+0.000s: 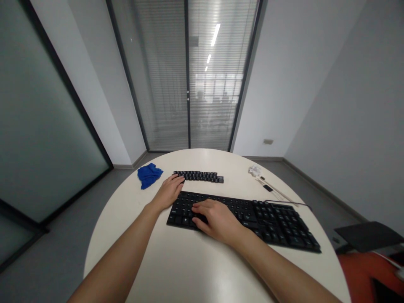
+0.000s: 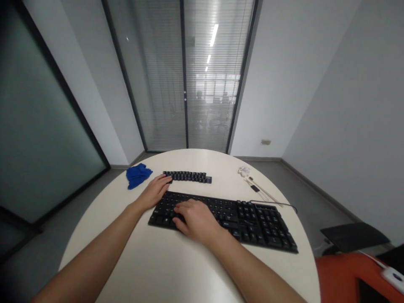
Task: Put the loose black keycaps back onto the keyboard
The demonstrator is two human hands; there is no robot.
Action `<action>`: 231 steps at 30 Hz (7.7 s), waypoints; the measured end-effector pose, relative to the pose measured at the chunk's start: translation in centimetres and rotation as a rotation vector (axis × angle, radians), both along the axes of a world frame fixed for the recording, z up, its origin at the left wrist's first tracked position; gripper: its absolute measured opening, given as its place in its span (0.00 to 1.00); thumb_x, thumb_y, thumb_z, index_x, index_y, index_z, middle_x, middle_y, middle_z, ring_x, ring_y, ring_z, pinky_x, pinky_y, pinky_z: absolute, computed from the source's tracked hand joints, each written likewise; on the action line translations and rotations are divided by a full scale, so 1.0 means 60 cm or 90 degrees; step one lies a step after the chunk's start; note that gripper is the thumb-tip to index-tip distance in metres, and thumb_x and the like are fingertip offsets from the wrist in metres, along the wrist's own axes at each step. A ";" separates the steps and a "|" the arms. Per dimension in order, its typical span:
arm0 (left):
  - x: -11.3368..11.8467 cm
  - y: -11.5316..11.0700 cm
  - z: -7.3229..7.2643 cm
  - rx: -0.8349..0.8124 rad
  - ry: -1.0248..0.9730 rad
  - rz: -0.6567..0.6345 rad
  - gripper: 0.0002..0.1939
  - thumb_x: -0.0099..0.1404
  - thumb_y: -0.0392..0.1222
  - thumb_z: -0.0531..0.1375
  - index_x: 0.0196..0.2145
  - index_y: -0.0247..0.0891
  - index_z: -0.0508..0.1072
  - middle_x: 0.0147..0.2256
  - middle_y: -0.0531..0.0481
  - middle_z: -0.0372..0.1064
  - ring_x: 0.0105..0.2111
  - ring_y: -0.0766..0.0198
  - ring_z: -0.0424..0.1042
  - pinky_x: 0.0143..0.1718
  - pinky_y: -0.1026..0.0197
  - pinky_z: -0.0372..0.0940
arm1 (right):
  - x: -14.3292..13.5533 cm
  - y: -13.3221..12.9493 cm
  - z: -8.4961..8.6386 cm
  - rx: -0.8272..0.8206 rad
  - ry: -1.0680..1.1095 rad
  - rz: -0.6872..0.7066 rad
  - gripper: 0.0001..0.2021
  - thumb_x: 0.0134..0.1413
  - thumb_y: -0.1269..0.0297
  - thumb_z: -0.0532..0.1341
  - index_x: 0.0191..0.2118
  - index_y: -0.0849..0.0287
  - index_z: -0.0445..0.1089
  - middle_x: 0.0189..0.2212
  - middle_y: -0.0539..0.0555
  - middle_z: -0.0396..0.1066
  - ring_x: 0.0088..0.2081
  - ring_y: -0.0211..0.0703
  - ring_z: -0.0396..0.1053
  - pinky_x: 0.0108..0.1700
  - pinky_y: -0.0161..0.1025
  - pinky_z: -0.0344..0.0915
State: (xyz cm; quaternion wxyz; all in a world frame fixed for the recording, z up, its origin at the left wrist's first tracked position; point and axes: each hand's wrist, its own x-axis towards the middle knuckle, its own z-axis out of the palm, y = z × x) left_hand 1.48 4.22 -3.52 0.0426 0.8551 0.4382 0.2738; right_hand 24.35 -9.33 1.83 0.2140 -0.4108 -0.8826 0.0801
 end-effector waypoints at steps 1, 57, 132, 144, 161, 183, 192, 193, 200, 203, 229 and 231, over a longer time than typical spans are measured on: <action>0.000 0.000 0.000 -0.010 0.001 -0.003 0.21 0.75 0.44 0.48 0.58 0.36 0.71 0.60 0.45 0.67 0.64 0.53 0.57 0.65 0.45 0.54 | -0.001 -0.001 0.003 0.001 -0.014 0.000 0.16 0.64 0.59 0.59 0.51 0.60 0.76 0.48 0.58 0.77 0.49 0.50 0.72 0.54 0.44 0.66; 0.026 -0.089 0.109 -0.356 -0.110 -0.125 0.13 0.56 0.41 0.64 0.40 0.38 0.81 0.36 0.49 0.78 0.36 0.58 0.74 0.40 0.60 0.67 | 0.030 0.015 -0.013 -0.003 -0.005 0.060 0.23 0.59 0.52 0.64 0.56 0.59 0.73 0.54 0.59 0.73 0.53 0.52 0.69 0.56 0.46 0.65; -0.012 -0.016 0.021 0.061 0.015 0.058 0.20 0.67 0.33 0.58 0.56 0.37 0.71 0.55 0.41 0.70 0.56 0.52 0.63 0.60 0.50 0.59 | 0.008 0.004 -0.017 -0.002 -0.088 0.008 0.33 0.60 0.49 0.61 0.67 0.54 0.59 0.62 0.59 0.63 0.57 0.58 0.61 0.59 0.55 0.59; -0.007 -0.009 0.020 0.027 0.053 0.071 0.14 0.68 0.35 0.58 0.49 0.41 0.77 0.48 0.44 0.76 0.52 0.49 0.65 0.53 0.49 0.60 | 0.001 0.008 -0.006 -0.013 -0.077 0.002 0.31 0.57 0.52 0.65 0.64 0.55 0.63 0.55 0.59 0.67 0.54 0.55 0.63 0.56 0.51 0.61; -0.007 -0.071 0.111 -0.216 -0.054 -0.110 0.12 0.61 0.37 0.62 0.43 0.40 0.80 0.42 0.48 0.79 0.43 0.58 0.74 0.48 0.58 0.65 | -0.005 0.015 -0.006 -0.014 -0.061 -0.006 0.32 0.49 0.54 0.69 0.61 0.57 0.69 0.53 0.59 0.69 0.52 0.56 0.64 0.53 0.50 0.63; -0.005 -0.078 0.109 -0.413 -0.008 -0.158 0.12 0.57 0.39 0.64 0.39 0.36 0.81 0.36 0.48 0.79 0.36 0.59 0.74 0.38 0.62 0.64 | -0.003 0.020 -0.023 0.019 -0.043 0.004 0.28 0.48 0.55 0.68 0.55 0.59 0.70 0.51 0.59 0.68 0.51 0.55 0.63 0.55 0.51 0.62; -0.007 -0.077 0.106 -0.417 -0.007 -0.186 0.12 0.60 0.40 0.60 0.37 0.35 0.82 0.36 0.48 0.80 0.35 0.59 0.74 0.38 0.63 0.64 | -0.003 0.020 -0.024 0.019 -0.043 0.002 0.30 0.48 0.54 0.68 0.57 0.58 0.69 0.52 0.58 0.68 0.51 0.55 0.63 0.56 0.52 0.62; -0.006 -0.078 0.107 -0.415 -0.008 -0.181 0.12 0.60 0.40 0.60 0.37 0.35 0.82 0.36 0.47 0.80 0.34 0.59 0.74 0.38 0.63 0.64 | -0.003 0.019 -0.024 0.019 -0.044 0.002 0.30 0.48 0.54 0.68 0.57 0.58 0.69 0.52 0.58 0.68 0.51 0.55 0.63 0.56 0.52 0.62; -0.001 -0.083 0.116 -0.380 0.030 -0.133 0.09 0.57 0.40 0.62 0.34 0.36 0.81 0.31 0.49 0.78 0.30 0.61 0.73 0.32 0.64 0.61 | -0.004 0.018 -0.023 0.020 -0.046 0.000 0.30 0.49 0.54 0.67 0.58 0.58 0.69 0.52 0.59 0.68 0.51 0.56 0.63 0.55 0.51 0.63; 0.001 -0.086 0.120 -0.318 0.092 -0.107 0.07 0.57 0.38 0.62 0.32 0.39 0.81 0.29 0.51 0.77 0.29 0.62 0.72 0.30 0.65 0.59 | -0.004 0.018 -0.024 0.021 -0.042 -0.001 0.31 0.49 0.54 0.67 0.59 0.57 0.68 0.52 0.59 0.68 0.51 0.56 0.63 0.55 0.51 0.62; -0.045 -0.020 0.050 -0.012 -0.074 0.097 0.12 0.65 0.40 0.58 0.46 0.40 0.75 0.49 0.46 0.74 0.50 0.53 0.70 0.55 0.53 0.63 | -0.012 0.013 -0.009 0.012 -0.085 -0.017 0.31 0.51 0.55 0.66 0.61 0.54 0.66 0.52 0.58 0.67 0.51 0.55 0.62 0.53 0.50 0.62; -0.052 -0.012 0.035 -0.016 -0.062 0.123 0.13 0.64 0.39 0.59 0.47 0.40 0.74 0.49 0.46 0.73 0.50 0.53 0.70 0.54 0.53 0.63 | -0.012 0.013 -0.010 0.012 -0.083 -0.017 0.31 0.51 0.55 0.66 0.61 0.53 0.66 0.52 0.58 0.67 0.51 0.55 0.63 0.53 0.50 0.62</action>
